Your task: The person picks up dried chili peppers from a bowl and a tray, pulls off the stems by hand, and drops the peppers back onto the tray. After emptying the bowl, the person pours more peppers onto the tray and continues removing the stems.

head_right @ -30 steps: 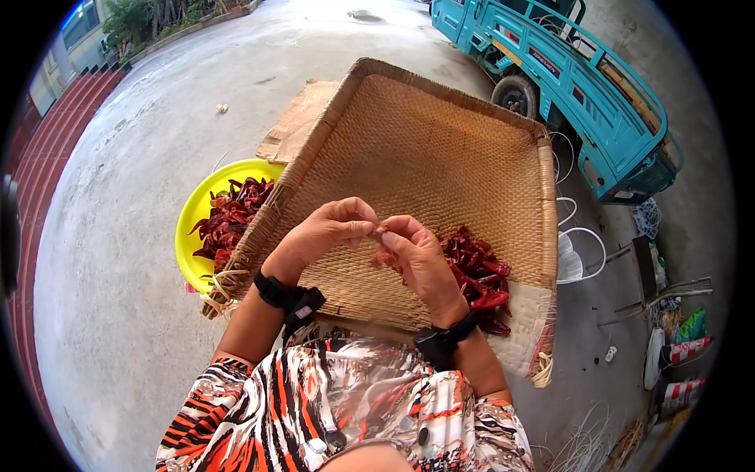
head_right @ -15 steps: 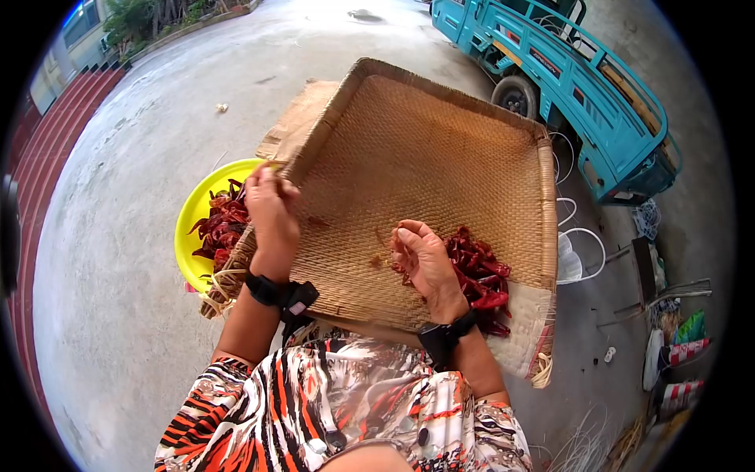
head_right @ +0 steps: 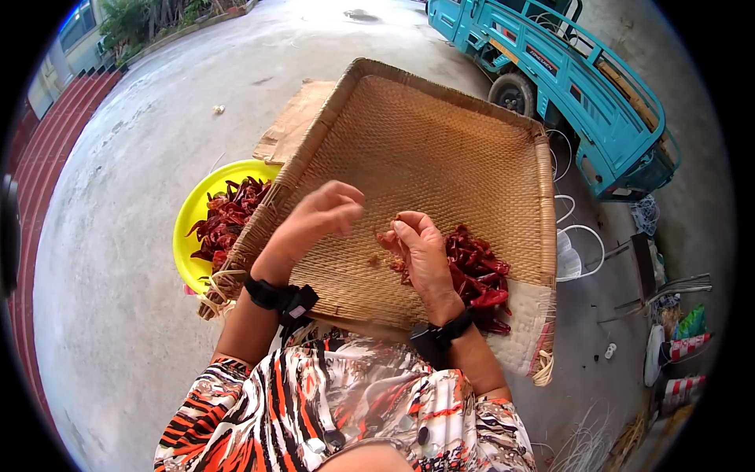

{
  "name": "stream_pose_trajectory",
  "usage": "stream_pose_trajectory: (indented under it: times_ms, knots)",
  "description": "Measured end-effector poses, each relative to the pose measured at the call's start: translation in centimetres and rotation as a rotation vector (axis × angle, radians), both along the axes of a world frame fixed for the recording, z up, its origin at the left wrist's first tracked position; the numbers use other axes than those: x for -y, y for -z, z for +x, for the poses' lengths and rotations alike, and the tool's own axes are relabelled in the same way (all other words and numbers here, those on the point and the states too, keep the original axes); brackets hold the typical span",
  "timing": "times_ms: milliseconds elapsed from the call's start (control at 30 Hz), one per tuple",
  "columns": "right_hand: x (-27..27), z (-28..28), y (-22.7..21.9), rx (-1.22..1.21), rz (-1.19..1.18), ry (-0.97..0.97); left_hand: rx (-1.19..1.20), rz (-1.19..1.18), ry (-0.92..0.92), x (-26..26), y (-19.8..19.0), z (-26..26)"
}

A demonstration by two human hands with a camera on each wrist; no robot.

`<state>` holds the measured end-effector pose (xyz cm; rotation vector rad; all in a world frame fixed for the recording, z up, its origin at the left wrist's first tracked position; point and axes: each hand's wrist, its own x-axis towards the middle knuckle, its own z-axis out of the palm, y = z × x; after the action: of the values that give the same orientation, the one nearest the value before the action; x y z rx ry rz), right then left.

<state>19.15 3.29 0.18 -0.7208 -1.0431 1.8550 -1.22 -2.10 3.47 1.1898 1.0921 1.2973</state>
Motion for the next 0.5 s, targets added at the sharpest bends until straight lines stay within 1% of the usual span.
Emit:
stream_pose_trajectory:
  times_ms: [100, 200, 300, 400, 500]
  knots:
    - [-0.1, -0.6, -0.2, 0.015, 0.096, 0.034, -0.245, 0.019, 0.131, 0.0, 0.4, 0.9]
    - [-0.1, -1.1, -0.2, 0.054, 0.154, 0.091, -0.075, -0.004, 0.192, -0.2, 1.2, 1.4]
    - [0.0, -1.6, 0.0, 0.067, 0.203, 0.159, -0.072, 0.023, 0.188, 0.2, 1.0, 1.5]
    - [0.0, -1.7, 0.0, 0.117, 0.235, 0.218, -0.027, 0.021, 0.246, 0.0, 1.3, 1.1]
    - [0.0, -1.4, -0.1, 0.183, 0.255, 0.225, 0.032, 0.152, 0.155, -0.1, 1.6, 1.1]
